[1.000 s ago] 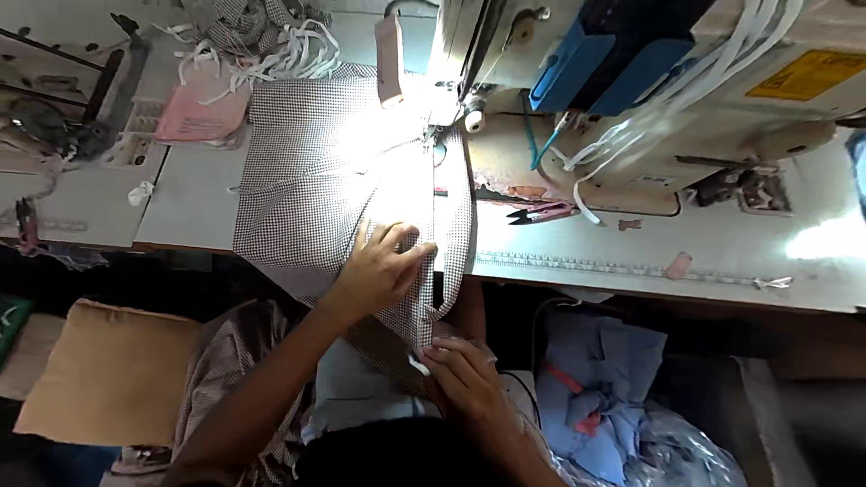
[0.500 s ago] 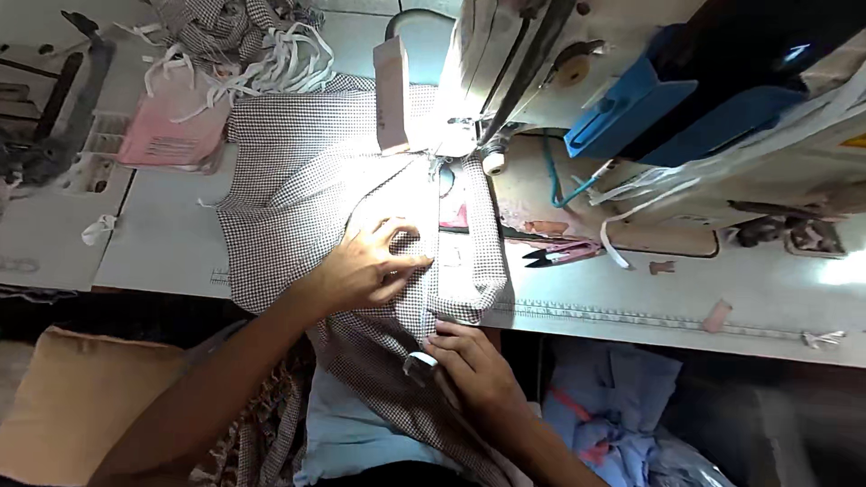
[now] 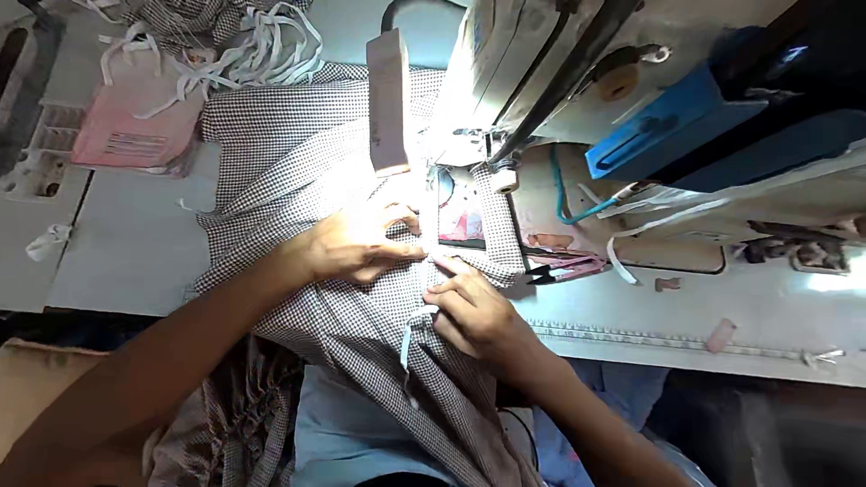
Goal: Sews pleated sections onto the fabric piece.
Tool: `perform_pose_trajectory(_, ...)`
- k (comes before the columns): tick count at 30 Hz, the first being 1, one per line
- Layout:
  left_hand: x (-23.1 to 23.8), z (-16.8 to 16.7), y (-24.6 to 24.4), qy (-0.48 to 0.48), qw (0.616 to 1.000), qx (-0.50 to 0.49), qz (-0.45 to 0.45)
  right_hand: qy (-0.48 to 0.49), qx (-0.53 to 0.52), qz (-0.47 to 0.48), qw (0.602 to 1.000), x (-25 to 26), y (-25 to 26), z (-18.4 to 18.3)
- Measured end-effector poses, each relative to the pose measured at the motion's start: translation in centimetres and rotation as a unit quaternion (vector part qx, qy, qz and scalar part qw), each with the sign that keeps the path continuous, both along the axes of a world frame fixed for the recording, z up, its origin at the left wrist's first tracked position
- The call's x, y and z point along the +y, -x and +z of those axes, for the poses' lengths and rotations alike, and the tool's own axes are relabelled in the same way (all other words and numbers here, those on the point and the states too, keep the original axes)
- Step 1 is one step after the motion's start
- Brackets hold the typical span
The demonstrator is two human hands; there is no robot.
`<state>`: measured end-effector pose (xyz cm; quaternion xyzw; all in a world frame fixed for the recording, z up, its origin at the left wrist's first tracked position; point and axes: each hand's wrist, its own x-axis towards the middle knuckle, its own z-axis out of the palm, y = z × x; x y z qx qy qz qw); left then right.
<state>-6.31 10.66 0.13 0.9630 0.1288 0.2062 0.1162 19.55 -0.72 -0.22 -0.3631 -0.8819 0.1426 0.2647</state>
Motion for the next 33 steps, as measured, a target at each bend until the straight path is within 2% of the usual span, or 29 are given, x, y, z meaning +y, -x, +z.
perform_pose_trajectory(5,2.5,0.3,0.5,0.012,1.000,0.015,0.003,0.018,0.005,0.002,1.000,3.0,-0.2,0.1)
perform_pose_trajectory(11,6.5,-1.8,1.0,0.001,1.000,-0.015,-0.003,0.041,0.013,-0.007,0.999,6.7,-0.1,0.3)
perform_pose_trajectory(14,8.6,-1.5,1.1,-0.026,0.999,-0.026,-0.022,0.039,0.011,-0.028,0.999,8.2,-0.2,0.5)
perform_pose_trajectory(16,10.0,-1.2,1.5,-0.063,0.998,-0.008,-0.004,0.039,0.000,-0.049,0.998,8.6,0.0,0.8)
perform_pose_trajectory(18,9.4,-0.9,1.8,-0.105,0.990,0.033,0.089,0.037,-0.008,-0.068,0.997,8.6,0.5,1.1)
perform_pose_trajectory(19,7.1,-0.3,1.5,-0.097,0.977,0.072,0.177,0.029,-0.004,-0.075,0.997,8.4,0.7,1.0)
perform_pose_trajectory(21,0.2,1.6,0.0,-0.008,0.919,0.148,0.366,-0.001,0.011,-0.087,0.996,8.5,1.1,0.7)
perform_pose_trajectory(22,-2.7,1.7,0.1,0.039,0.898,0.152,0.412,-0.006,0.008,-0.095,0.995,8.4,1.2,0.6)
perform_pose_trajectory(23,-4.2,1.0,1.3,0.068,0.895,0.141,0.418,-0.010,0.004,-0.104,0.995,8.3,1.2,0.6)
perform_pose_trajectory(24,-4.0,0.1,3.6,0.066,0.911,0.126,0.388,-0.016,0.002,-0.113,0.994,8.0,1.3,0.4)
perform_pose_trajectory(26,-0.3,-0.5,9.4,-0.006,0.955,0.104,0.278,-0.024,-0.002,-0.132,0.991,6.8,1.7,0.2)
perform_pose_trajectory(28,2.8,1.2,13.0,-0.101,0.959,0.147,0.219,-0.037,-0.014,-0.159,0.986,5.4,2.7,-0.1)
perform_pose_trajectory(30,2.8,3.7,10.8,-0.152,0.951,0.119,0.240,-0.058,-0.021,-0.193,0.979,6.0,3.8,-0.6)
perform_pose_trajectory(31,1.4,4.5,7.5,-0.122,0.952,0.070,0.273,-0.063,-0.017,-0.205,0.977,6.4,4.1,-1.0)
perform_pose_trajectory(33,-2.6,4.1,0.7,0.009,0.940,-0.011,0.340,-0.059,-0.002,-0.210,0.976,6.9,4.1,-1.3)
